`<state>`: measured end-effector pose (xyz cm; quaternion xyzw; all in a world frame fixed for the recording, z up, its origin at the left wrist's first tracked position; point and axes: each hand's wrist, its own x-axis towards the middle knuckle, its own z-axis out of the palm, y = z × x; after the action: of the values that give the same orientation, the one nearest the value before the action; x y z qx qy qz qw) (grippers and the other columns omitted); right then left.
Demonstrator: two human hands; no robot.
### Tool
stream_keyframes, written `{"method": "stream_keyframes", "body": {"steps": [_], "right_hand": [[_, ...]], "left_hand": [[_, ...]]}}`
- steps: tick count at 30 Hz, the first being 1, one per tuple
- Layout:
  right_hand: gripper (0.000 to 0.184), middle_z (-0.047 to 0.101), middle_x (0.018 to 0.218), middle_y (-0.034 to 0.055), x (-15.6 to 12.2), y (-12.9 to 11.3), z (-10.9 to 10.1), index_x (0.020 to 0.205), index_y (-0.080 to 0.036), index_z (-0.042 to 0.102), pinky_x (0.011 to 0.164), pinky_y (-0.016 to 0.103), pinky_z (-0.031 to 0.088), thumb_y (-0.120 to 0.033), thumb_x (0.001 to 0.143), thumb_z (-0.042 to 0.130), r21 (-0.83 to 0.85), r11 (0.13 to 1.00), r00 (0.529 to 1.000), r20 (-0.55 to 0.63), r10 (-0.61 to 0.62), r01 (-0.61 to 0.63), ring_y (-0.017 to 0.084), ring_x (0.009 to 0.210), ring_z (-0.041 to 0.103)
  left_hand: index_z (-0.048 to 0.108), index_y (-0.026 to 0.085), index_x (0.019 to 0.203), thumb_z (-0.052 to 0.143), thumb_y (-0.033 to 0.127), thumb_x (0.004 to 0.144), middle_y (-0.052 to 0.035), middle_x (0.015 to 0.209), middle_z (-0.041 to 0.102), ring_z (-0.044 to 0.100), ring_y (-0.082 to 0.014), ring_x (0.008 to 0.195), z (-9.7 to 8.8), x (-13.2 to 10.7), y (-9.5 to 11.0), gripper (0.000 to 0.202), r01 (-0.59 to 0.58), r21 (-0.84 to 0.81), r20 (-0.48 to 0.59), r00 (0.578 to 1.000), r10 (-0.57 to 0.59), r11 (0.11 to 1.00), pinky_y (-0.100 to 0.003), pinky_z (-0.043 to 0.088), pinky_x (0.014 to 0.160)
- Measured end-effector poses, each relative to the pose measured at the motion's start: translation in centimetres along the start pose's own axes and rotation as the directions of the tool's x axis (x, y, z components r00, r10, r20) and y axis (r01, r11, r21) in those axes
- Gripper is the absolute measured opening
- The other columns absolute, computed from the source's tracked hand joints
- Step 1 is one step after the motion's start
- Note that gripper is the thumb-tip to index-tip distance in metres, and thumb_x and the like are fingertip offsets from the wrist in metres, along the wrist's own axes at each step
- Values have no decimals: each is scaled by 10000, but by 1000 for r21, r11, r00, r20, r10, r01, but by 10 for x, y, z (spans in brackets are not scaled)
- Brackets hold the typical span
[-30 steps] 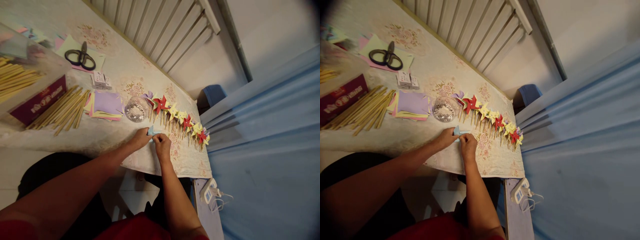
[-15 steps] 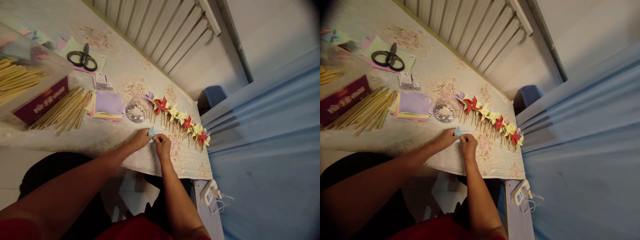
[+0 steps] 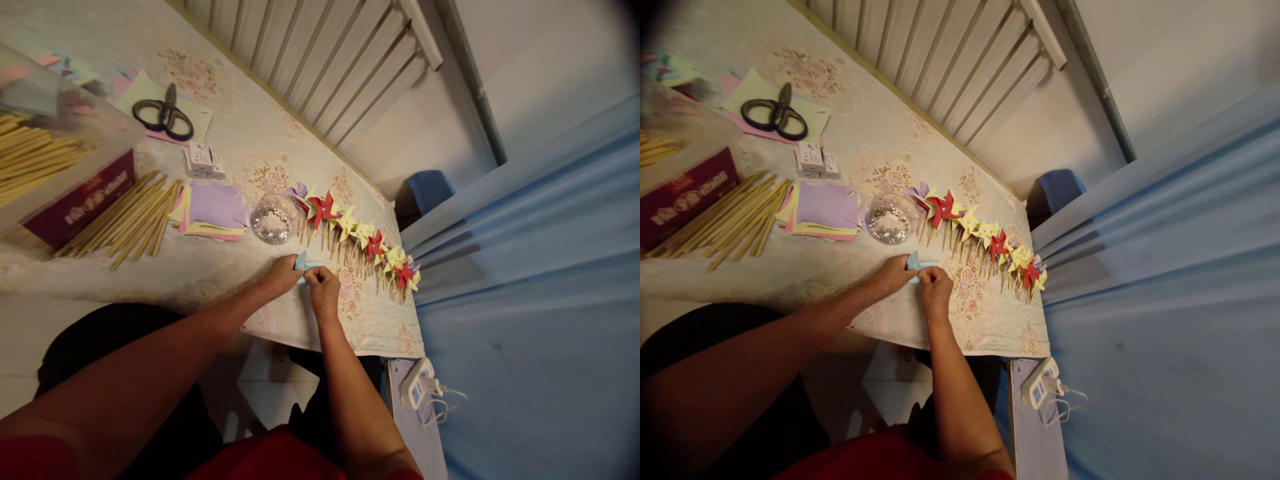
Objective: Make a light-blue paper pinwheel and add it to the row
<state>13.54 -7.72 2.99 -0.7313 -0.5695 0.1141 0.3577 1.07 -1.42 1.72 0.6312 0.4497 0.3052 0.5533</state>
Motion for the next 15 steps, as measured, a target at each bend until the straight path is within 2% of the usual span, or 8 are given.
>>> {"method": "stream_keyframes", "body": {"steps": [2, 3, 7, 9, 12, 14, 15], "right_hand": [[169, 597, 633, -29, -1, 1, 4, 647, -209, 614, 638, 255, 424, -232, 806, 561, 35, 997, 998, -21, 63, -63, 151, 621, 526], [166, 604, 649, -24, -2, 0, 4, 654, -209, 618, 654, 260, 428, -230, 809, 563, 9, 999, 999, -25, 40, -39, 155, 638, 533], [150, 634, 750, 26, -1, -6, -6, 688, -214, 634, 766, 296, 434, -209, 831, 588, -195, 961, 981, 51, -190, 196, 188, 779, 566], [146, 638, 758, 31, 0, -6, -7, 693, -215, 637, 777, 300, 432, -204, 830, 588, -193, 958, 977, 68, -204, 214, 191, 791, 569], [145, 620, 685, -1, 1, -2, -1, 670, -209, 629, 701, 285, 429, -224, 807, 583, -32, 999, 1000, 15, -27, 28, 173, 692, 551], [154, 591, 625, -25, 2, 1, 4, 647, -207, 618, 641, 277, 414, -248, 792, 589, 70, 991, 993, 21, 115, -117, 162, 625, 525], [157, 583, 614, -30, 2, 1, 5, 641, -207, 616, 632, 276, 410, -254, 789, 591, 88, 986, 989, 26, 143, -145, 160, 614, 519]], "left_hand": [[647, 135, 756, 562, 101, 729, -8, 722, 666, 545, -152, 679, 0, 0, 0, 95, -1, -3, 0, 1000, 1, 1000, -243, 359, 601], [652, 131, 761, 559, 97, 728, -13, 728, 670, 549, -154, 685, 0, 0, 0, 104, -1, 0, 4, 1000, 1, 1000, -244, 361, 604], [670, 122, 797, 545, 88, 732, -42, 794, 700, 580, -170, 738, -1, 1, 1, 144, -10, 17, 15, 1000, 10, 1000, -251, 386, 640], [673, 118, 810, 543, 89, 737, -46, 806, 704, 585, -171, 745, -1, 0, 2, 152, -9, 25, 7, 1000, 8, 1000, -253, 390, 645], [667, 118, 797, 546, 93, 744, -34, 771, 689, 569, -161, 713, -1, -1, 3, 134, 9, 38, 8, 1000, -10, 999, -248, 370, 620], [661, 121, 776, 551, 94, 744, -22, 743, 676, 555, -153, 691, -1, -1, 4, 118, 19, 48, 7, 1000, -19, 999, -244, 358, 605], [661, 121, 773, 553, 93, 742, -20, 738, 674, 553, -152, 687, -1, -1, 4, 116, 18, 48, 7, 1000, -18, 999, -243, 357, 605]]}}
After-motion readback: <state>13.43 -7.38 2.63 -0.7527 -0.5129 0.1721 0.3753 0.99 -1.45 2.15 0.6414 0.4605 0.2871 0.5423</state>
